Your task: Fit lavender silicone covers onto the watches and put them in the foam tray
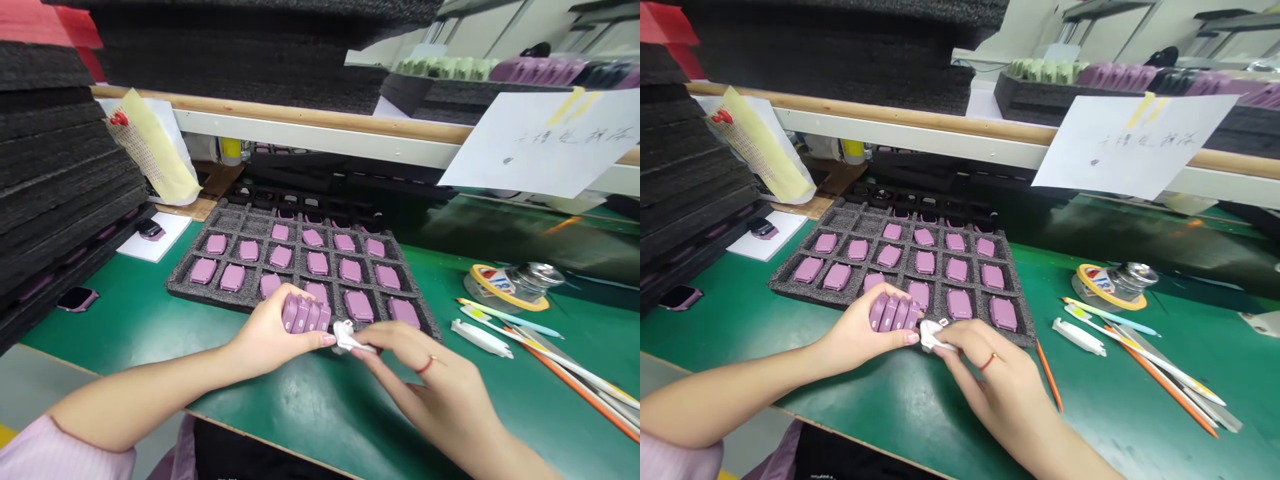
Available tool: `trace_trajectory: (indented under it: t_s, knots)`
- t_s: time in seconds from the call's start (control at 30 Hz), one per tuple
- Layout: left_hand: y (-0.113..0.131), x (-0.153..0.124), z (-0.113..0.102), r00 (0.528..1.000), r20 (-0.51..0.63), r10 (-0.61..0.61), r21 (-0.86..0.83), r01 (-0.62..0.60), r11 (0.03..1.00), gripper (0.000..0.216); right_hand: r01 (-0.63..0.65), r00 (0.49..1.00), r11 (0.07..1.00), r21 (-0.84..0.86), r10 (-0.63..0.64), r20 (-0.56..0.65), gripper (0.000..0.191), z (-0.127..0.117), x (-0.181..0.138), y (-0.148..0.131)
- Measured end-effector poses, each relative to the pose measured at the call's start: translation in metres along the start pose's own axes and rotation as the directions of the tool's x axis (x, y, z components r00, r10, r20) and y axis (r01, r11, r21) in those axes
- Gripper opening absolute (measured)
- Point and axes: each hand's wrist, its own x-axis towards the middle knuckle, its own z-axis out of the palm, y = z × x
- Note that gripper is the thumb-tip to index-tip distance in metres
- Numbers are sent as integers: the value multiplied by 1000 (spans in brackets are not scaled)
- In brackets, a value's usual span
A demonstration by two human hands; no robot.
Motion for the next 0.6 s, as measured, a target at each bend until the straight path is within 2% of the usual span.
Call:
trace_trajectory:
  t_s: [0.07,0.2,0.3,0.37,0.5,0.6]
  knots:
    - [1,0,0,1000,-11,0,5,0,1000,52,69,996,996,-54,-72,-51,17,-2,18,-4]
    - [4,2,-2,1000,-4,-10,-32,10,999,49,159,987,987,-34,-158,7,11,15,48,-8]
    - [6,4,-4,999,-15,-43,-31,43,999,50,122,992,991,50,-123,14,13,28,61,0]
    - [5,4,-3,999,-23,-44,-4,44,999,50,75,997,996,44,-74,-10,12,28,66,11]
    - [4,4,-2,1000,-1,8,-19,-8,1000,43,-22,999,1000,-1,22,-47,10,11,68,25]
    - [6,4,-2,999,31,9,-51,-8,999,41,-16,1000,999,37,15,5,7,-2,65,22]
